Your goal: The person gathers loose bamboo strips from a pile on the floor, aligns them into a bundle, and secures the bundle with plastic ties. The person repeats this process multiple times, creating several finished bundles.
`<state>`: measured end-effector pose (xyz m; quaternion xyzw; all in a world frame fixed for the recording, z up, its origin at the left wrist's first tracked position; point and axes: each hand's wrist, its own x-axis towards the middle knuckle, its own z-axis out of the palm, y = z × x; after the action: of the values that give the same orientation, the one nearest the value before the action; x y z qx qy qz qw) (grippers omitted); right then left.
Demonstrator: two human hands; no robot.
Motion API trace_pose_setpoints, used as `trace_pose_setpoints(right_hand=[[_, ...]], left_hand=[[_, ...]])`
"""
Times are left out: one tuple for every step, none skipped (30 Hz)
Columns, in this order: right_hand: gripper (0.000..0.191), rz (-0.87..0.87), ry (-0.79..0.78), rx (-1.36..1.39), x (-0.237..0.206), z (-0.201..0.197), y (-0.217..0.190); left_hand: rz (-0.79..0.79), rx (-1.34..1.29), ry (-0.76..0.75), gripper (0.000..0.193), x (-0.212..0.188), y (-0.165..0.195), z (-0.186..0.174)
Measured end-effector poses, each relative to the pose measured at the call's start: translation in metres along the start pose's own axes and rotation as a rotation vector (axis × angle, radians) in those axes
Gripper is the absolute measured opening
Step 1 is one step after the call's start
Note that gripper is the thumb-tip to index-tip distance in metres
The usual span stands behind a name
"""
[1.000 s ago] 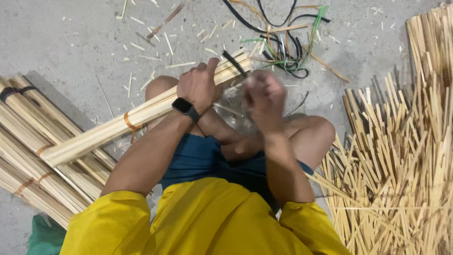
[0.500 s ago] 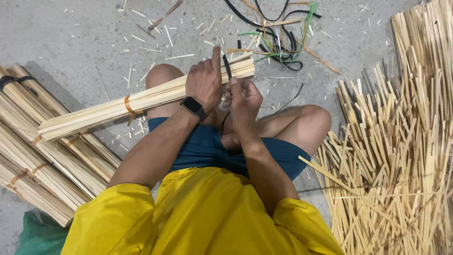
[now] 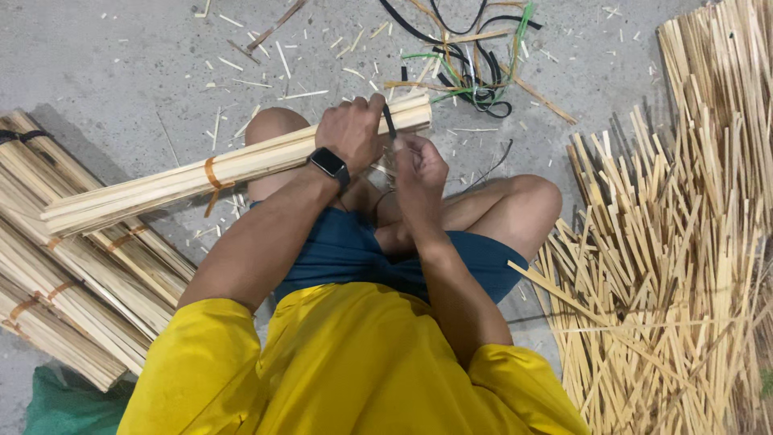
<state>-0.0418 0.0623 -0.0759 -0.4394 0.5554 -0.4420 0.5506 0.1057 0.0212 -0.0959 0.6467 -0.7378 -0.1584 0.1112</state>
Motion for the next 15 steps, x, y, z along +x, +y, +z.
trace_pose_setpoints(right_hand=[[0.022,-0.042,-0.038,-0.119,-0.006,-0.007,-0.006],[0.026,-0.084,-0.077,-0.238,-0.014,-0.014,-0.011],[0.027,-0.084,-0.113,-0.276,-0.022,-0.022,-0.015],[0.027,-0.083,-0.149,-0.314,-0.033,-0.029,-0.017],[0.028,-0.086,-0.186,-0.351,-0.043,-0.038,-0.016],[0.027,-0.173,-0.194,-0.385,-0.053,-0.047,-0.013],[0.028,-0.262,-0.204,-0.418,-0.062,-0.054,-0.007],[0.028,-0.350,-0.216,-0.448,-0.068,-0.063,0.002],[0.028,-0.294,-0.222,-0.432,-0.071,-0.071,0.014],[0.028,-0.237,-0.231,-0.416,-0.074,-0.080,0.028],[0.028,-0.176,-0.238,-0.401,-0.074,-0.089,0.044],[0.027,-0.034,-0.253,-0.329,-0.069,-0.094,0.060],[0.027,0.106,-0.264,-0.254,-0.055,-0.096,0.076],[0.027,0.245,-0.271,-0.176,-0.039,-0.096,0.089],[0.023,-0.173,-0.338,-0.421,-0.012,-0.096,0.096]], left_hand=[[0.001,-0.026,0.000,0.047,0.004,-0.002,-0.001],[-0.009,-0.039,-0.004,0.046,0.008,-0.003,-0.003],[-0.020,-0.051,-0.009,0.045,0.011,-0.005,-0.005],[-0.031,-0.063,-0.013,0.044,0.014,-0.007,-0.009],[-0.066,-0.084,-0.026,0.046,0.016,-0.008,-0.013],[-0.101,-0.105,-0.038,0.049,0.018,-0.010,-0.018],[-0.136,-0.126,-0.048,0.053,0.020,-0.012,-0.024],[-0.124,-0.123,-0.042,0.051,0.020,-0.010,-0.029],[-0.111,-0.118,-0.037,0.048,0.021,-0.008,-0.034],[-0.101,-0.115,-0.034,0.045,0.020,-0.006,-0.040],[-0.083,-0.134,-0.031,0.045,0.017,-0.002,-0.045],[-0.062,-0.153,-0.026,0.046,0.016,0.002,-0.049],[-0.036,-0.171,-0.022,0.046,0.013,0.007,-0.053],[-0.033,-0.186,-0.070,0.042,0.010,0.014,-0.055],[-0.033,-0.201,-0.120,0.039,0.005,0.023,-0.055]])
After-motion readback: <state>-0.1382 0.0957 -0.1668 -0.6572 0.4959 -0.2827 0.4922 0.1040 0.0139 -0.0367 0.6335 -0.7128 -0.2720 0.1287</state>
